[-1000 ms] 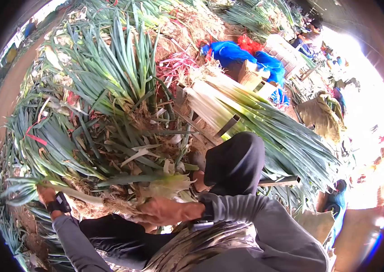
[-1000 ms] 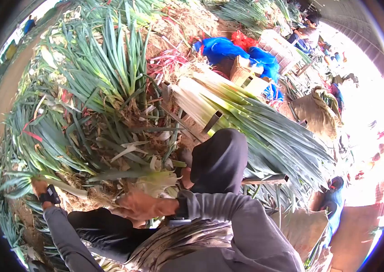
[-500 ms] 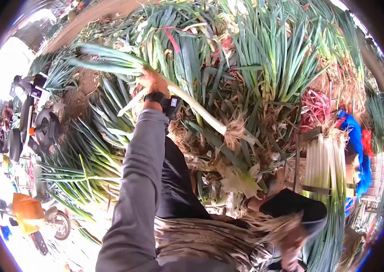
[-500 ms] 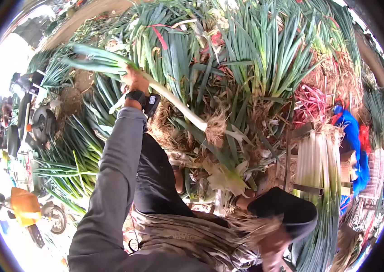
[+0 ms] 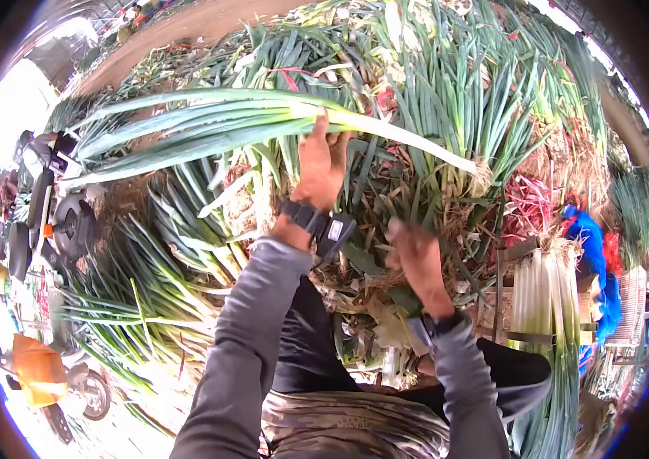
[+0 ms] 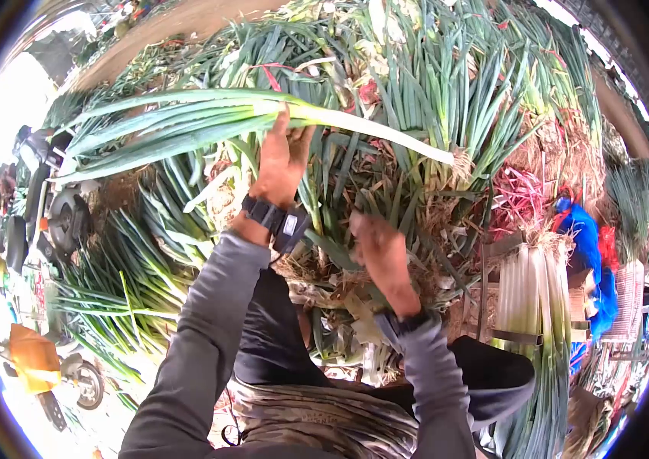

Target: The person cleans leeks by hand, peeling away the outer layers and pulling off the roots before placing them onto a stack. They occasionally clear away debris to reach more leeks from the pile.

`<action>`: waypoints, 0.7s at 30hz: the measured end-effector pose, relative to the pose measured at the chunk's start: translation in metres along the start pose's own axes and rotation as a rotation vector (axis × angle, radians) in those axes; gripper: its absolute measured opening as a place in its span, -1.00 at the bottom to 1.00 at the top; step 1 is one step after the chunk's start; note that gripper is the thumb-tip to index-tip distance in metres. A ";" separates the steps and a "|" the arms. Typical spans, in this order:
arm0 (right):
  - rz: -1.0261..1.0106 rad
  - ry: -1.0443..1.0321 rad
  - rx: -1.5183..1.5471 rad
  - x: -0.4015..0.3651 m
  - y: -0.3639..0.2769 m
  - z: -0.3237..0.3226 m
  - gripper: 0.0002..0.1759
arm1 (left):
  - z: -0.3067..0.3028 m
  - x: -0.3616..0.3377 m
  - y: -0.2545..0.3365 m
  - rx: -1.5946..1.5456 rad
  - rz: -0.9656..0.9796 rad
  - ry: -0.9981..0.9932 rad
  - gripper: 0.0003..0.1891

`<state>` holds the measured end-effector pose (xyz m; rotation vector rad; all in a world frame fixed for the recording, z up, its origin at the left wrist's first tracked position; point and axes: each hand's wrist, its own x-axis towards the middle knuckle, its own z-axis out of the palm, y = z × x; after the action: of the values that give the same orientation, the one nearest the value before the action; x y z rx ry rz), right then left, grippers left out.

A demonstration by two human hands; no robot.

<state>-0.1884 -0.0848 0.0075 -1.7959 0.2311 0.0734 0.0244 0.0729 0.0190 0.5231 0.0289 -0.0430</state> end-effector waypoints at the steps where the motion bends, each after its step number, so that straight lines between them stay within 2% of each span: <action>1: -0.049 0.043 0.198 0.017 -0.022 -0.003 -0.66 | 0.006 -0.009 -0.004 0.031 -0.055 -0.030 -0.65; 3: -0.134 0.113 0.576 0.056 -0.036 -0.006 -0.62 | 0.028 -0.041 -0.009 0.156 -0.169 -0.075 -0.65; 4: -0.217 0.159 0.609 0.086 -0.022 -0.005 -0.54 | 0.029 -0.048 -0.016 0.150 -0.252 -0.112 -0.74; 5: -0.302 0.202 0.639 0.116 -0.008 -0.004 -0.41 | 0.029 -0.056 -0.026 0.192 -0.283 -0.189 -0.74; 7: -0.422 0.292 0.456 0.139 0.014 0.000 -0.32 | 0.024 -0.067 -0.047 0.245 -0.376 -0.365 -0.69; 9: -0.615 0.485 0.117 0.132 0.019 -0.007 -0.22 | 0.026 -0.073 -0.059 0.281 -0.329 -0.413 -0.55; 10: -0.745 0.622 -0.017 0.117 0.010 -0.028 -0.40 | 0.037 -0.081 -0.054 0.326 -0.289 -0.437 -0.52; 11: -0.855 0.784 -0.158 0.101 0.000 -0.050 -0.57 | 0.040 -0.082 -0.057 0.401 -0.340 -0.447 -0.46; 13: -1.023 1.024 -0.608 0.058 -0.035 -0.118 -0.67 | 0.036 -0.084 -0.064 0.545 -0.485 -0.483 -0.35; 15: -0.744 1.069 -0.821 0.019 -0.064 -0.199 -0.85 | 0.027 -0.081 -0.071 0.700 -0.588 -0.566 -0.28; 16: -0.685 1.045 -0.681 -0.006 -0.072 -0.254 -0.79 | 0.024 -0.080 -0.075 0.791 -0.605 -0.617 -0.26; 18: -0.571 1.018 -0.392 -0.057 -0.090 -0.362 -0.65 | 0.025 -0.084 -0.089 0.987 -0.555 -0.597 -0.30; 19: -0.608 1.174 -0.292 -0.087 -0.118 -0.390 -0.69 | 0.027 -0.087 -0.094 1.017 -0.557 -0.593 -0.32; 20: -0.789 1.386 -0.580 -0.115 -0.130 -0.420 -0.70 | 0.028 -0.089 -0.100 1.050 -0.561 -0.588 -0.35; 21: -0.460 1.315 -0.803 -0.161 -0.152 -0.439 -0.69 | 0.027 -0.089 -0.108 1.062 -0.551 -0.585 -0.38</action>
<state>-0.3488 -0.4576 0.2851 -2.3790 0.7737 -1.5662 -0.0697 -0.0309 -0.0074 1.5336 -0.4474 -0.7803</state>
